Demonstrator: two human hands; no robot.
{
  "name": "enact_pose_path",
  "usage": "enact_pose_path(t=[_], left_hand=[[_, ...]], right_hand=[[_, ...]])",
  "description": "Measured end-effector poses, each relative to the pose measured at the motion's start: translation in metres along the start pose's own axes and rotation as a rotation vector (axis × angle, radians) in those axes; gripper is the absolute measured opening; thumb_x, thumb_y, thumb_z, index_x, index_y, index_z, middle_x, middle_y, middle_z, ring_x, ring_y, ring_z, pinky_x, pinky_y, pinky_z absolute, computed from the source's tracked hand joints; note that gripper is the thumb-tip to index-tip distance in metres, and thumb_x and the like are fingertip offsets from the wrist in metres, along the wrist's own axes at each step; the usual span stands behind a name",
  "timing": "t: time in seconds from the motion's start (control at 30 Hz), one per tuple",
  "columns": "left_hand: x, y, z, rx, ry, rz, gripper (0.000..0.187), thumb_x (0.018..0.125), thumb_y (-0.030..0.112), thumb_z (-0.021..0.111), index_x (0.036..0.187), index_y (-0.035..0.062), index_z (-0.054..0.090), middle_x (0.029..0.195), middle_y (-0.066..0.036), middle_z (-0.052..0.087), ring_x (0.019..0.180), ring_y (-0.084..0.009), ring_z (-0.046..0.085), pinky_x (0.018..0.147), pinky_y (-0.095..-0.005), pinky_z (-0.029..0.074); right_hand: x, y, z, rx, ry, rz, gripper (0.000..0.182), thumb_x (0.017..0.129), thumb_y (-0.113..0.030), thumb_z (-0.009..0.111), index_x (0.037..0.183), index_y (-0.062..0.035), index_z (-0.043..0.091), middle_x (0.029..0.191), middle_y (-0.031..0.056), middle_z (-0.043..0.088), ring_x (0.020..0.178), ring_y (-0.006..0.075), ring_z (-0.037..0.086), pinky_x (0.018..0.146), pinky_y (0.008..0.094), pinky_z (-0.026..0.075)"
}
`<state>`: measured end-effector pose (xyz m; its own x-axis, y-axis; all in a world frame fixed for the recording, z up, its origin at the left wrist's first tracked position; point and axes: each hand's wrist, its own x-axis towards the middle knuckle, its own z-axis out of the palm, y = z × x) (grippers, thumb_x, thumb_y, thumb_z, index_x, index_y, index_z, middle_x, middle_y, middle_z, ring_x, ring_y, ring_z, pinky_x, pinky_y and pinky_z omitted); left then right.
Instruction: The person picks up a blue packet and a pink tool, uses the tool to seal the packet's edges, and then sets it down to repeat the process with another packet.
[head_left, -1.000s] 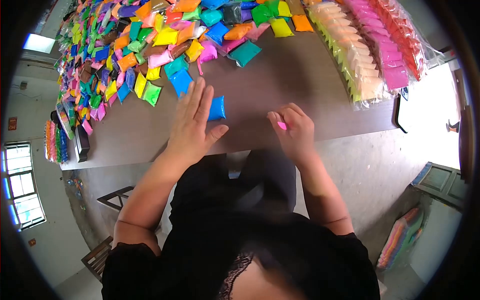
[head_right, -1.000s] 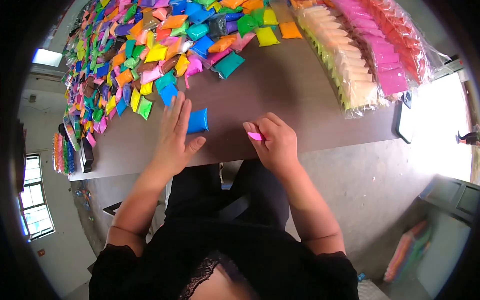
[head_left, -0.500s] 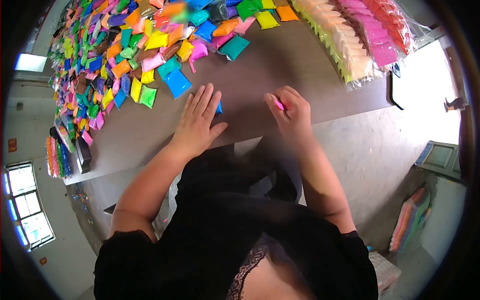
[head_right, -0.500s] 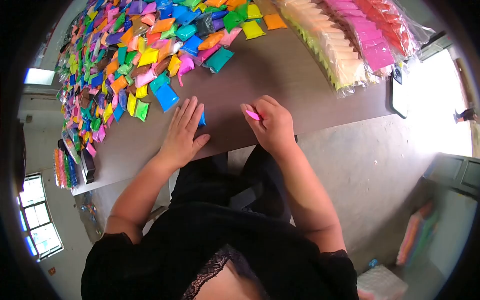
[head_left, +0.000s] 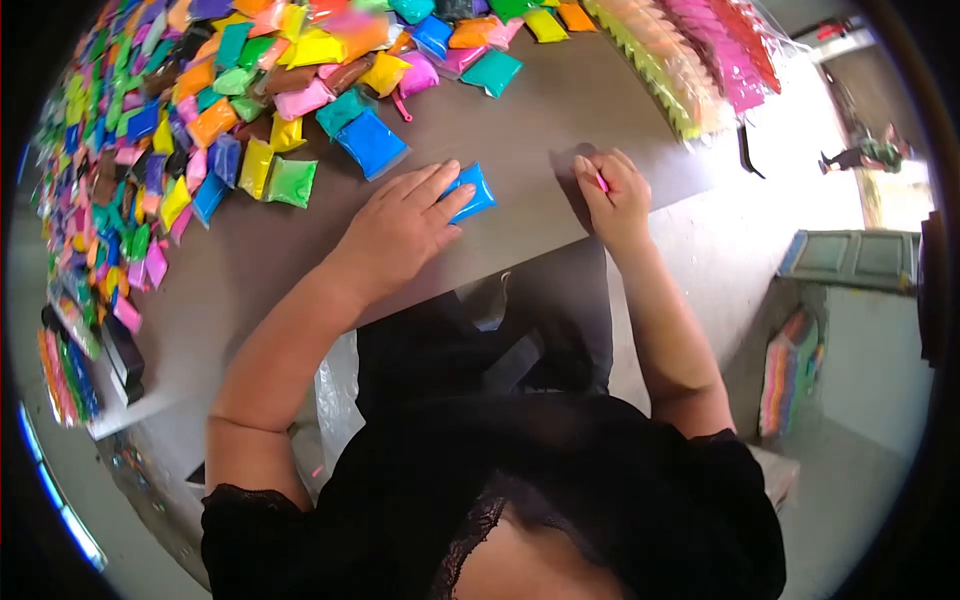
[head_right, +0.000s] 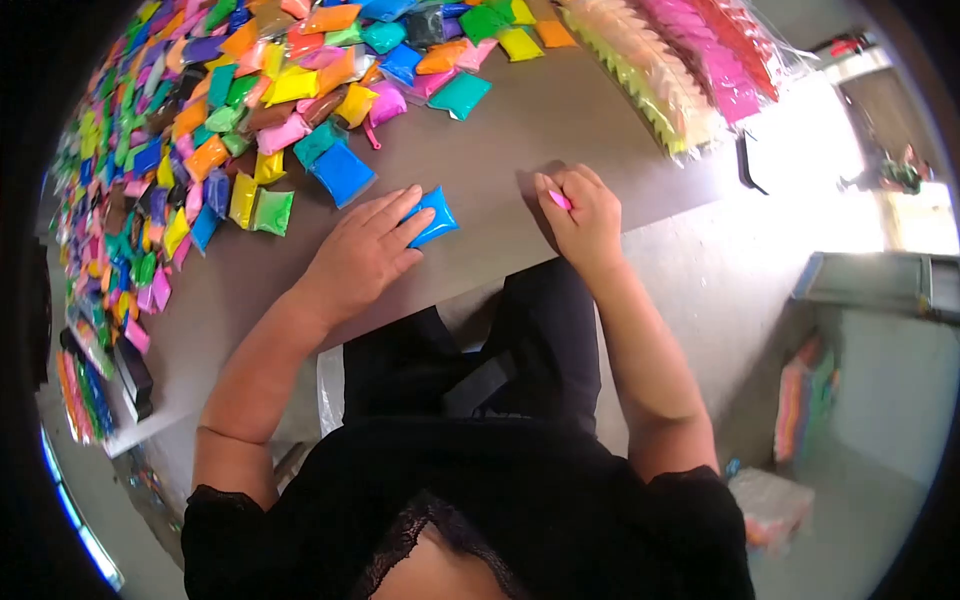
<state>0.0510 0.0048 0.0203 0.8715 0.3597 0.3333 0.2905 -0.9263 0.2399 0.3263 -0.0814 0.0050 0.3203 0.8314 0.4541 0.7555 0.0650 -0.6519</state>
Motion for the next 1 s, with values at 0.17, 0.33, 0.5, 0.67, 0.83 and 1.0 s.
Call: enact_pose_path(t=[0.17,0.33,0.5,0.67,0.83,1.0], left_hand=[[0.001,0.009,-0.016,-0.038,-0.258,-0.211,0.049,0.081,0.029,0.072,0.124,0.0092,0.059,0.107,-0.013,0.055,0.097,-0.0310,0.057,0.081,-0.0400,0.049],[-0.005,-0.016,-0.003,-0.121,0.183,0.053,0.052,0.085,0.023,0.069,0.130,0.0031,0.054,0.130,-0.016,0.053,0.119,-0.0343,0.052,0.100,-0.0430,0.043],[-0.013,-0.007,0.001,-0.225,-0.114,0.059,0.063,0.085,0.020,0.067,0.138,-0.0033,0.042,0.150,-0.020,0.035,0.140,-0.0348,0.033,0.116,-0.0451,0.026],[-0.005,-0.007,-0.003,-0.240,-0.082,0.044,0.070,0.083,0.026,0.070,0.140,-0.0002,0.041,0.152,-0.020,0.032,0.143,-0.0348,0.028,0.118,-0.0470,0.022],[0.000,-0.008,-0.004,-0.182,-0.209,0.153,0.071,0.083,0.033,0.069,0.141,0.0037,0.041,0.152,-0.016,0.033,0.143,-0.0322,0.027,0.118,-0.0468,0.021],[-0.006,0.001,-0.004,-0.143,-0.176,0.111,0.066,0.084,0.031,0.067,0.139,0.0028,0.044,0.151,-0.015,0.037,0.142,-0.0329,0.030,0.117,-0.0457,0.023]], right_hand=[[0.000,0.001,0.008,-0.131,-0.001,-0.115,0.018,0.084,-0.017,0.070,0.074,-0.0035,0.064,0.071,0.0116,0.059,0.066,0.0298,0.059,0.060,0.0366,0.048],[0.001,-0.002,0.012,-0.213,-0.011,-0.091,0.019,0.086,-0.019,0.068,0.076,-0.0037,0.064,0.073,0.0114,0.060,0.068,0.0301,0.059,0.060,0.0381,0.048],[0.001,0.008,0.015,-0.326,-0.039,-0.156,0.021,0.086,-0.023,0.067,0.076,-0.0056,0.064,0.072,0.0110,0.058,0.068,0.0315,0.058,0.059,0.0410,0.047],[0.000,-0.003,0.012,-0.331,-0.048,-0.070,0.017,0.083,-0.023,0.068,0.078,-0.0074,0.065,0.075,0.0117,0.059,0.071,0.0312,0.061,0.062,0.0402,0.051],[0.002,-0.009,0.009,-0.290,-0.085,-0.098,0.015,0.084,-0.024,0.068,0.082,-0.0097,0.069,0.080,0.0098,0.062,0.073,0.0298,0.062,0.064,0.0391,0.052],[-0.002,-0.008,0.006,-0.334,-0.066,-0.143,0.016,0.084,-0.026,0.067,0.083,-0.0112,0.070,0.082,0.0067,0.064,0.076,0.0273,0.063,0.065,0.0385,0.053]])
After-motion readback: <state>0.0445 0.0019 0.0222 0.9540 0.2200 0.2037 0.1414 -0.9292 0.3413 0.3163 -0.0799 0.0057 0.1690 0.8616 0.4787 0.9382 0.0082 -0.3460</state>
